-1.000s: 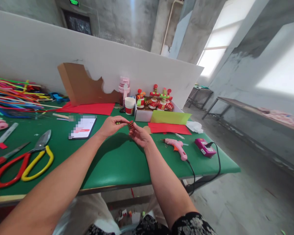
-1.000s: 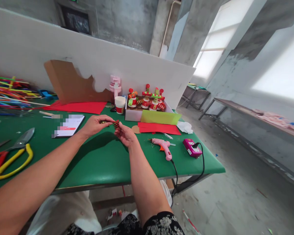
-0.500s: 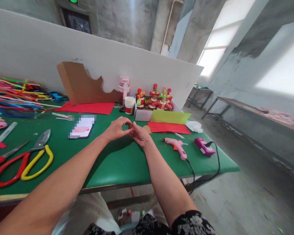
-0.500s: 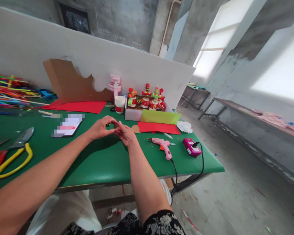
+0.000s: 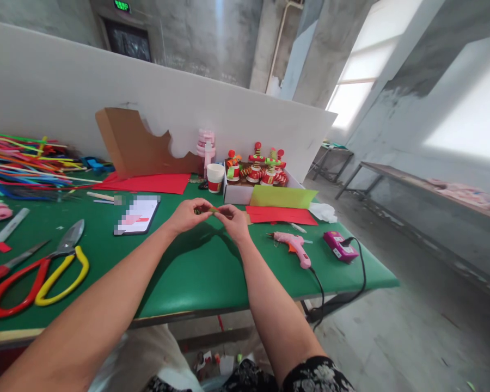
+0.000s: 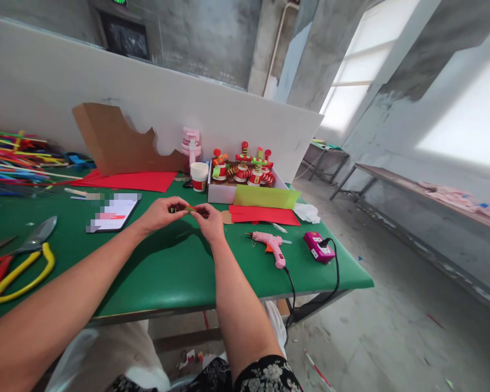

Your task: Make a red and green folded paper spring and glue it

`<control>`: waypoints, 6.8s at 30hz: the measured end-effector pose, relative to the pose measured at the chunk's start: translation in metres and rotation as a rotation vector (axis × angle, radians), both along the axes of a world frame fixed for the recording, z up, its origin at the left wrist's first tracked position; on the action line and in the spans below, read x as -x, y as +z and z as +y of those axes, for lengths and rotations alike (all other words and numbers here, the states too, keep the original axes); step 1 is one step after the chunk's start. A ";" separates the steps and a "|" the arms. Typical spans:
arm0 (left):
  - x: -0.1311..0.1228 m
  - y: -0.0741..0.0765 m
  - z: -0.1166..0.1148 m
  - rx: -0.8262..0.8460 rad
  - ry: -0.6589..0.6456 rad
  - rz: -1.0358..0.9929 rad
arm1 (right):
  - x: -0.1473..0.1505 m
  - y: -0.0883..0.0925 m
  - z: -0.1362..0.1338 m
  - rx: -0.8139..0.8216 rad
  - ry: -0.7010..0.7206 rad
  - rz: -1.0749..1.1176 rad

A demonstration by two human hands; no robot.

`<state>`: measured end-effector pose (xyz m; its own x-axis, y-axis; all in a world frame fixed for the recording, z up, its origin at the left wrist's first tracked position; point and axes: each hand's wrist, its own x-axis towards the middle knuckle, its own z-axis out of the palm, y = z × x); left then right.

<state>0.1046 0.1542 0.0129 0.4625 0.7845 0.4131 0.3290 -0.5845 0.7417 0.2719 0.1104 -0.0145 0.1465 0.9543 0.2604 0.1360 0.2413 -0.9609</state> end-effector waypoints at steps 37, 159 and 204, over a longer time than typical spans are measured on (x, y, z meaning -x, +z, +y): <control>-0.002 -0.003 -0.002 -0.019 -0.033 -0.077 | 0.006 0.012 -0.005 -0.010 0.000 0.254; 0.019 0.008 0.008 0.224 -0.188 -0.086 | 0.002 0.016 -0.012 0.538 0.356 0.644; 0.021 0.003 0.015 0.130 -0.135 0.176 | 0.008 0.014 -0.007 0.436 0.113 0.242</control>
